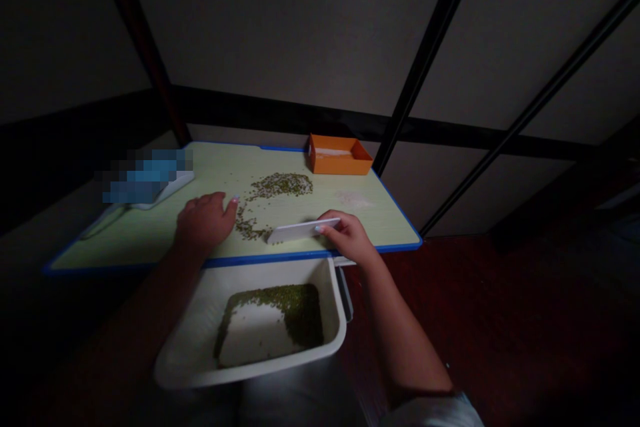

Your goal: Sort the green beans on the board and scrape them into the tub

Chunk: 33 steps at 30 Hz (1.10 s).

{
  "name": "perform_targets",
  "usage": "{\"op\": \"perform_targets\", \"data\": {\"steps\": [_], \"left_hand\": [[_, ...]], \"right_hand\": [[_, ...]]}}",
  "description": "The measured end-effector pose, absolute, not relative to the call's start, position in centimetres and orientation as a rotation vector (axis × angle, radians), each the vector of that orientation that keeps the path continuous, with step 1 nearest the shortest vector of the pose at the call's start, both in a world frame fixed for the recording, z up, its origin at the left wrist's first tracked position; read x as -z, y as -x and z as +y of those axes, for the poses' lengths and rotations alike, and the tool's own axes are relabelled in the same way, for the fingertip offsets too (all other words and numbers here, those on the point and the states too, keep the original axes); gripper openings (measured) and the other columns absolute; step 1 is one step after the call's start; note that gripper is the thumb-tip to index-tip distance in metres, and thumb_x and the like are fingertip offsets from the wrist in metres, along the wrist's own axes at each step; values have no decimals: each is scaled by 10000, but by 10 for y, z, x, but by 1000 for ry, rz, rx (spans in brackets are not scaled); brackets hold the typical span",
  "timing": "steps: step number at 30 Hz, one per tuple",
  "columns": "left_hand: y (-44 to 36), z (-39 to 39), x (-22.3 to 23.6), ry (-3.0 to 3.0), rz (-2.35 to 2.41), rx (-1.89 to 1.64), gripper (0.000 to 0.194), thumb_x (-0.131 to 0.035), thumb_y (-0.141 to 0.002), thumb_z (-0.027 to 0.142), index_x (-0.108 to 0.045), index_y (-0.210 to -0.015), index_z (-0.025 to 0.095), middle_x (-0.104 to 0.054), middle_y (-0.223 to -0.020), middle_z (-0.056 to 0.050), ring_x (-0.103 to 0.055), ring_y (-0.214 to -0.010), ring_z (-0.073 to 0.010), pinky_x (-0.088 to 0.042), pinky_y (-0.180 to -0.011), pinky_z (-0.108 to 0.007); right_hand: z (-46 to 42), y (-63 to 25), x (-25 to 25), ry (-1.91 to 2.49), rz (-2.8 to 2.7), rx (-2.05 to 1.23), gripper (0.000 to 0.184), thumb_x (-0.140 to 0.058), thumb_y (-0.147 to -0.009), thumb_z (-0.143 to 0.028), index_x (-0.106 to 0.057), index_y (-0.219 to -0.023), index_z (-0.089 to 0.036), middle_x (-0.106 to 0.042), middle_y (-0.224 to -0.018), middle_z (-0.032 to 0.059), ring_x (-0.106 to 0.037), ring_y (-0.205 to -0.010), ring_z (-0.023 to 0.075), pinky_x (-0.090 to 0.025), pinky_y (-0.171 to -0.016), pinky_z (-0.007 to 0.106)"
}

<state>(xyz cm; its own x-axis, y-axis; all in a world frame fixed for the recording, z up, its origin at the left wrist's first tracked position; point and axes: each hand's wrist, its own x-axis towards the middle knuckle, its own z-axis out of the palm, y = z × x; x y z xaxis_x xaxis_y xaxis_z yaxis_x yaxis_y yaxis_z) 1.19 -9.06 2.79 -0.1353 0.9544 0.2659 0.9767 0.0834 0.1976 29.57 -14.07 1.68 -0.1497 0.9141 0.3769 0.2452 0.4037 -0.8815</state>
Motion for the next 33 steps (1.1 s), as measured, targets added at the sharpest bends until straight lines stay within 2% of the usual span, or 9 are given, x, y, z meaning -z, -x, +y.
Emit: {"op": "perform_targets", "data": {"steps": [4,10,14,17,22,27,33], "left_hand": [[-12,-91,-29,2029,-2261,487,579,-304,-989,430,-663,-1270,74,-684,-1300,-240,-580,-1275,-411,-447,-1057,-528],[-12,-91,-29,2027,-2266,485,565,-319,-987,423,-674,-1253,72,-682,-1295,-259,-590,-1258,-406,-452,-1040,-530],[-10,-90,-27,2037,-2244,493,569,-314,-985,424,-673,-1246,70,-684,-1290,-256,-588,-1253,-411,-453,-1036,-534],[-9,-89,-25,2031,-2234,494,585,-294,-989,431,-667,-1257,68,-679,-1302,-252,-584,-1255,-419,-454,-1032,-534],[-9,-89,-23,2010,-2232,493,569,-291,-989,427,-678,-1230,88,-687,-1288,-238,-588,-1241,-408,-458,-1016,-517],[-9,-89,-22,2002,-2208,510,567,-283,-986,429,-678,-1226,102,-697,-1277,-217,-590,-1218,-398,-457,-1006,-504],[-8,-90,-21,2001,-2207,507,594,-265,-980,448,-687,-1204,94,-698,-1267,-229,-581,-1208,-399,-456,-991,-501]], "right_hand": [[-143,-294,-16,1011,-1641,-880,400,-803,-750,-581,-698,-736,-196,-656,-666,14,-558,-609,148,-466,-596,273],[-142,-300,-13,998,-1573,-966,450,-841,-683,-624,-689,-707,-201,-617,-617,-1,-514,-565,137,-447,-564,271],[-139,-300,-7,1006,-1409,-892,504,-835,-651,-671,-622,-664,-214,-553,-579,-29,-457,-538,120,-413,-529,248],[-137,-297,-5,1047,-1363,-781,486,-814,-684,-651,-602,-658,-215,-542,-584,-34,-446,-544,115,-401,-527,239],[-141,-292,-9,1066,-1480,-740,434,-817,-704,-622,-696,-693,-205,-654,-642,11,-547,-583,145,-460,-553,260],[-147,-288,-10,1033,-1643,-769,395,-796,-762,-599,-774,-750,-205,-769,-750,66,-675,-681,197,-555,-658,307],[-147,-286,-5,1071,-1571,-615,280,-759,-814,-490,-764,-762,-215,-759,-756,53,-671,-705,204,-550,-681,318]]}}
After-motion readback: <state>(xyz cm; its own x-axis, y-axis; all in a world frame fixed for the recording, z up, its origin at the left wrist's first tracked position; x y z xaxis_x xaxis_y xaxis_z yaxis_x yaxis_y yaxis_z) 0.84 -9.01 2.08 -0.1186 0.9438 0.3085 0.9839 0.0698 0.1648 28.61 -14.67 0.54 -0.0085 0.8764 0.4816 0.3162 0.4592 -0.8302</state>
